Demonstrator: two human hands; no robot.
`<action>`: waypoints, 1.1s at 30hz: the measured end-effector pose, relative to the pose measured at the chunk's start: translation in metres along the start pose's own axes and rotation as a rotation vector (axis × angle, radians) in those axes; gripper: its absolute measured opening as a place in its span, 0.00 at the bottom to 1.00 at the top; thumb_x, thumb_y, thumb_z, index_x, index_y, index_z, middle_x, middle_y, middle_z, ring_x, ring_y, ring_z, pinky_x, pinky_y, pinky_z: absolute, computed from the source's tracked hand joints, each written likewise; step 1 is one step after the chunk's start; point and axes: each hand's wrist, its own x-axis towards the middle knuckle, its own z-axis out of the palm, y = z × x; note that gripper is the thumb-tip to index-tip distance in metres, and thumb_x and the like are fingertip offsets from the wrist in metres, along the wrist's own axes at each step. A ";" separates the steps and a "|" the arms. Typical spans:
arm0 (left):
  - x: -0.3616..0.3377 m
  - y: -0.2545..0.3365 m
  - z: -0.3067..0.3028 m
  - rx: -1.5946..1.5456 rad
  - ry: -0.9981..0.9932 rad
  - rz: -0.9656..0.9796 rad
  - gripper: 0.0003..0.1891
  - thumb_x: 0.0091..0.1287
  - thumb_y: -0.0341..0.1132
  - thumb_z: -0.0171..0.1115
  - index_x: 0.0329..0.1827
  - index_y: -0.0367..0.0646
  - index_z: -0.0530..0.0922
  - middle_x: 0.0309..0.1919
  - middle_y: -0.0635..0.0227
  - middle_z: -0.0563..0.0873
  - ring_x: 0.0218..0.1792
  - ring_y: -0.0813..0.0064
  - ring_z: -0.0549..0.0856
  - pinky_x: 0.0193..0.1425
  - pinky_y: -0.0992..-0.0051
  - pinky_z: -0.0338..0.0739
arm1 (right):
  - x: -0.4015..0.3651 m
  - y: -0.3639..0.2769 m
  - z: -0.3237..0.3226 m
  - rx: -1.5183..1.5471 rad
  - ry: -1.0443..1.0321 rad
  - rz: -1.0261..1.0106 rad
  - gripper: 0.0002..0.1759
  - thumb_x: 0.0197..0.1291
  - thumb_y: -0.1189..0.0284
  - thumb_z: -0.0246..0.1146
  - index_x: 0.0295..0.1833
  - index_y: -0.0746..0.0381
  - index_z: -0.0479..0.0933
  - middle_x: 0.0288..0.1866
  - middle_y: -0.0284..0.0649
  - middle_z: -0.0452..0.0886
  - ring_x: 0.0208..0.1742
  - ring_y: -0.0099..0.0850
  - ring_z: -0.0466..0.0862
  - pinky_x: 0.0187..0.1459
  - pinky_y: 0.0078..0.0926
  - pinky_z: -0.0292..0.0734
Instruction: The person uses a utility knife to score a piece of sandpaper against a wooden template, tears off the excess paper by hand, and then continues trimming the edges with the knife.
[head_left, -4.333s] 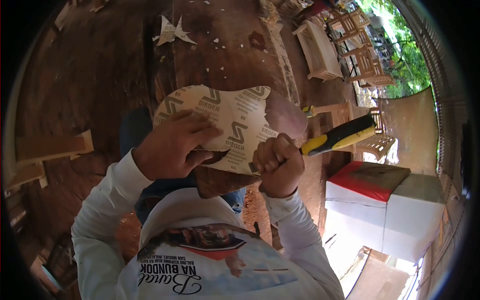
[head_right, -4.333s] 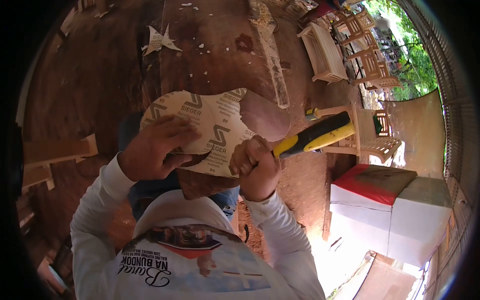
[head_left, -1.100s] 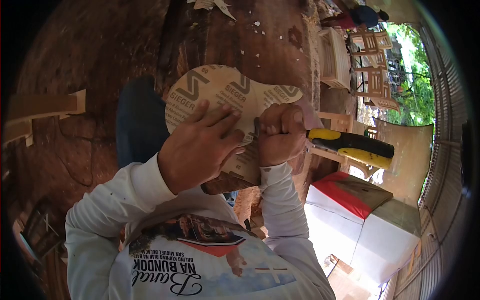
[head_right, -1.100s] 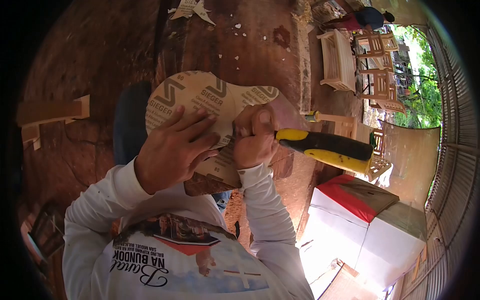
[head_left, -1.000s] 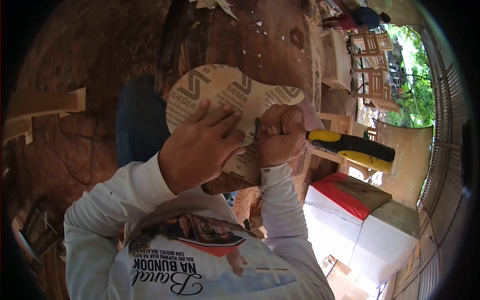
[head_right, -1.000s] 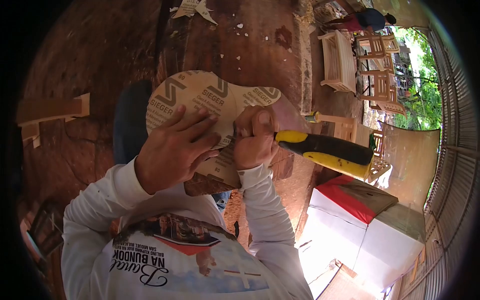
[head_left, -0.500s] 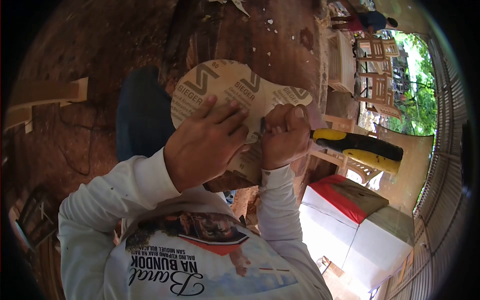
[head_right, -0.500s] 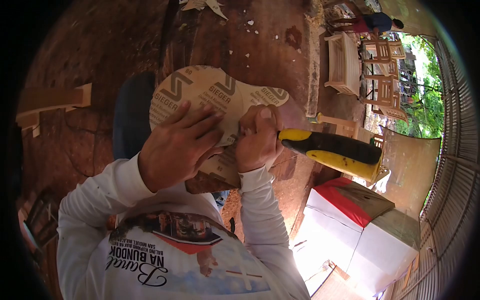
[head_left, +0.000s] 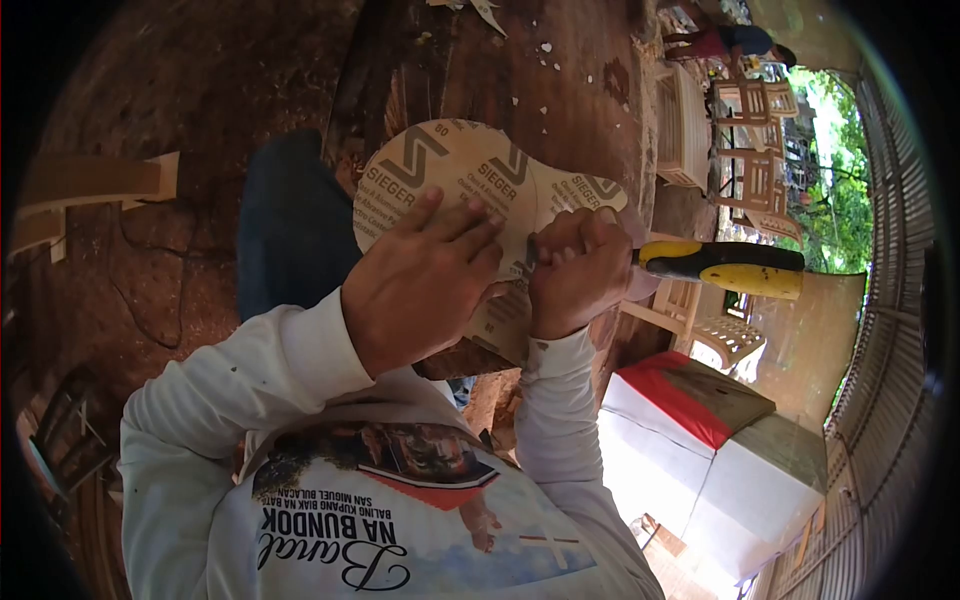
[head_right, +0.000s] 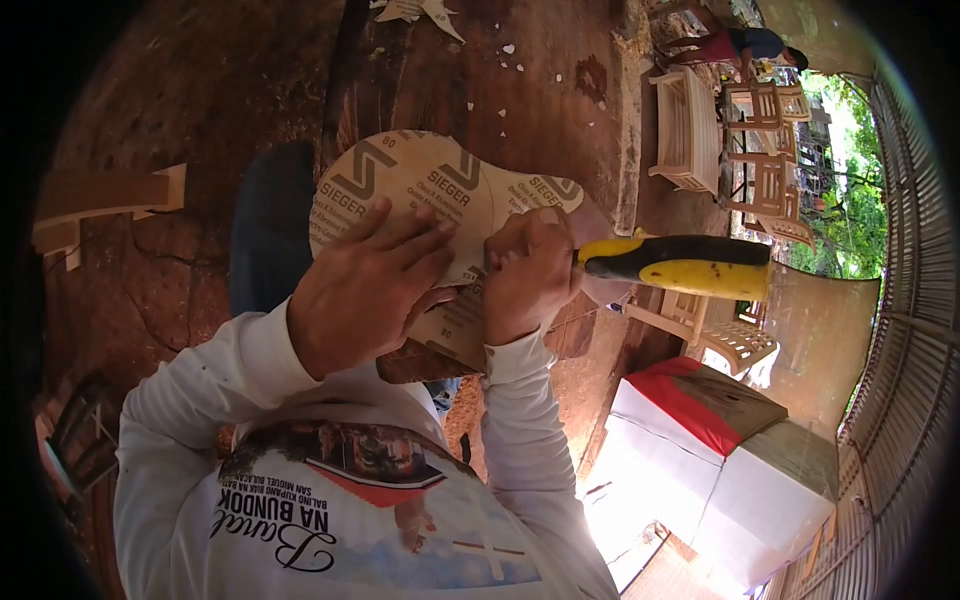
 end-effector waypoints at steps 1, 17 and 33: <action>0.000 0.000 0.000 0.000 -0.005 0.000 0.17 0.74 0.42 0.70 0.57 0.39 0.87 0.67 0.56 0.88 0.74 0.56 0.82 0.81 0.48 0.72 | -0.001 -0.004 -0.002 0.004 0.001 0.004 0.28 0.44 0.78 0.75 0.56 0.62 0.82 0.51 0.43 0.87 0.57 0.46 0.87 0.62 0.46 0.70; 0.002 -0.007 -0.005 -0.040 -0.032 0.048 0.17 0.71 0.42 0.73 0.56 0.42 0.86 0.67 0.58 0.88 0.74 0.56 0.82 0.80 0.48 0.74 | 0.030 -0.078 -0.025 1.143 0.041 0.318 0.20 0.64 0.69 0.56 0.23 0.51 0.54 0.16 0.31 0.54 0.18 0.25 0.52 0.22 0.29 0.53; 0.007 -0.008 -0.012 -0.155 0.002 0.025 0.14 0.73 0.42 0.72 0.52 0.41 0.88 0.63 0.56 0.90 0.71 0.55 0.85 0.77 0.48 0.78 | 0.038 -0.059 -0.012 1.382 -0.103 0.184 0.17 0.64 0.63 0.56 0.25 0.53 0.60 0.16 0.32 0.57 0.18 0.25 0.57 0.22 0.28 0.57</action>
